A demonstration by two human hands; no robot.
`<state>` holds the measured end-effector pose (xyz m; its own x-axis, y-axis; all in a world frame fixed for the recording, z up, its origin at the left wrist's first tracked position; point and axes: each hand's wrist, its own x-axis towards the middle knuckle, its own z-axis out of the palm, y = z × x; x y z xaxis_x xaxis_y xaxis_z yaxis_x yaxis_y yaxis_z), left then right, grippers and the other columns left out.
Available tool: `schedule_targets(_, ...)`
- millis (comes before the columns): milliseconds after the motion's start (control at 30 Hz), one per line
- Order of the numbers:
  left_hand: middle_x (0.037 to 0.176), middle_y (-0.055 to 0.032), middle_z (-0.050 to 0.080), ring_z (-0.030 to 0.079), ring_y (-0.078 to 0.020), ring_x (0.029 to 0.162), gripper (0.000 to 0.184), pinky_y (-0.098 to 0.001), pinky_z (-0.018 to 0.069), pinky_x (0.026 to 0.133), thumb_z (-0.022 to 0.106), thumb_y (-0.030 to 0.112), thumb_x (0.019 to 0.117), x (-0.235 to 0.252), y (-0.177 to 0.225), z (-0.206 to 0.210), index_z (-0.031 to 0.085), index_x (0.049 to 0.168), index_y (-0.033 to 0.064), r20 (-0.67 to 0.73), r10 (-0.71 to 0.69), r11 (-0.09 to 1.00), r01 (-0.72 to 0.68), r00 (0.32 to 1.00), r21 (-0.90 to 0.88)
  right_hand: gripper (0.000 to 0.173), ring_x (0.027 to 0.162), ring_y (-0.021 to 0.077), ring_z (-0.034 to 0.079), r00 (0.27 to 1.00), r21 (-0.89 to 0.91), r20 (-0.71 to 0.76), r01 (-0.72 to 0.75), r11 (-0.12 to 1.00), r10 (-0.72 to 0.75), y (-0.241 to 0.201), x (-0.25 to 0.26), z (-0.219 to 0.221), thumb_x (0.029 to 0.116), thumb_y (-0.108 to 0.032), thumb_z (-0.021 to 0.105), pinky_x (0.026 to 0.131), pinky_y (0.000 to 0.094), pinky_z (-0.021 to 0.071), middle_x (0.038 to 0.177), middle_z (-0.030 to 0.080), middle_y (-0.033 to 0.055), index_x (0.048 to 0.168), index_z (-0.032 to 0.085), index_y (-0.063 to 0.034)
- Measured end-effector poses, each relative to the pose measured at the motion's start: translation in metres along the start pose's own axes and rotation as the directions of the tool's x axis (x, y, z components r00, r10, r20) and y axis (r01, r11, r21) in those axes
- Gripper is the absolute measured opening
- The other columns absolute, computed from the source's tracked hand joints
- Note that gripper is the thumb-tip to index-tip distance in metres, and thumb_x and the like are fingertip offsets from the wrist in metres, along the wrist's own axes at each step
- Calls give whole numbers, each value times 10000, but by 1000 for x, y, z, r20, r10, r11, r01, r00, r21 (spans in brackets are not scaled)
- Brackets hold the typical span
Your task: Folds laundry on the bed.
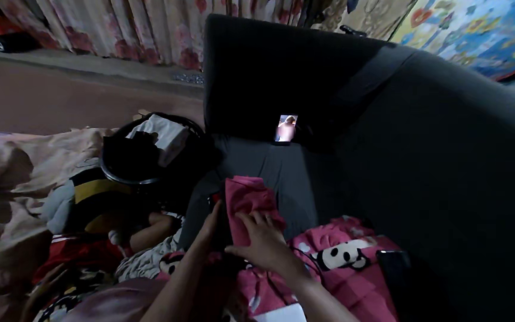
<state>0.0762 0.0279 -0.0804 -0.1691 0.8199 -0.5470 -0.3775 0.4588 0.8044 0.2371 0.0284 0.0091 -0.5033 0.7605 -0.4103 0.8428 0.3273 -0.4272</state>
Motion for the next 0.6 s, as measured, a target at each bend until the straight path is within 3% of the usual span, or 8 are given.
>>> schedule_targets(33,1025,-125,695,685,-206,893,604,-424,583,772,310,555,1083,9,-8,-2,583,1296,60,40,42,999,-41,998,-17,786,1538,375,242,999,42,-38,39,998,-38,12,3,0,916,-675,626,1235,611,196,1626,371,124,1548,467,-236)
schedule_targets(100,1075,-127,700,696,-213,933,600,-427,592,797,331,557,1078,17,-14,-3,530,1383,80,101,67,996,-61,993,-62,736,1594,346,87,989,75,-127,88,993,-78,29,12,11,931,-682,589,1263,620,62,1699,253,90,1535,486,-275)
schedule_targets(167,1074,-131,706,705,-217,937,560,-424,600,806,330,511,1092,18,-15,-2,506,1397,76,157,77,990,-57,985,-126,771,1597,365,58,981,65,-173,98,993,-86,33,17,25,921,-680,601,1251,655,34,1715,217,96,1585,406,-339)
schedule_targets(233,1004,-92,720,710,-177,895,522,-384,604,780,269,475,1109,10,-14,-2,566,1302,92,255,116,977,-64,960,-203,800,1598,377,41,978,-9,-187,92,996,-92,25,15,31,927,-711,553,1237,677,-2,1727,182,83,1617,325,-377)
schedule_targets(333,1040,-86,707,690,-162,940,595,-370,588,817,167,489,1109,-19,0,7,564,1300,89,347,116,948,1,931,-317,756,1598,382,37,961,-128,-235,119,985,-147,7,-1,28,962,-709,486,1208,725,-30,1726,190,82,1620,323,-376)
schedule_targets(433,1038,-74,647,639,-153,915,640,-356,549,801,62,489,1104,-57,33,28,518,1302,87,249,-47,973,101,967,-209,692,1591,389,105,918,-205,-341,136,969,-201,-1,-10,29,987,-661,480,1186,764,1,1700,275,95,1596,398,-342)
schedule_targets(533,1097,-81,683,672,-164,973,620,-386,573,834,103,487,1110,-16,3,14,516,1344,88,268,-20,999,27,963,-22,703,1601,369,41,960,-174,-253,79,982,-122,16,2,46,1004,-604,501,1197,746,-34,1727,186,92,1630,316,-341)
schedule_targets(600,1130,-148,690,690,-217,996,584,-430,583,855,225,452,1123,17,-19,5,530,1363,16,142,43,985,-66,989,162,749,1600,366,72,948,-199,-286,80,977,-136,37,12,68,969,-580,569,1200,747,-1,1724,194,100,1632,303,-356)
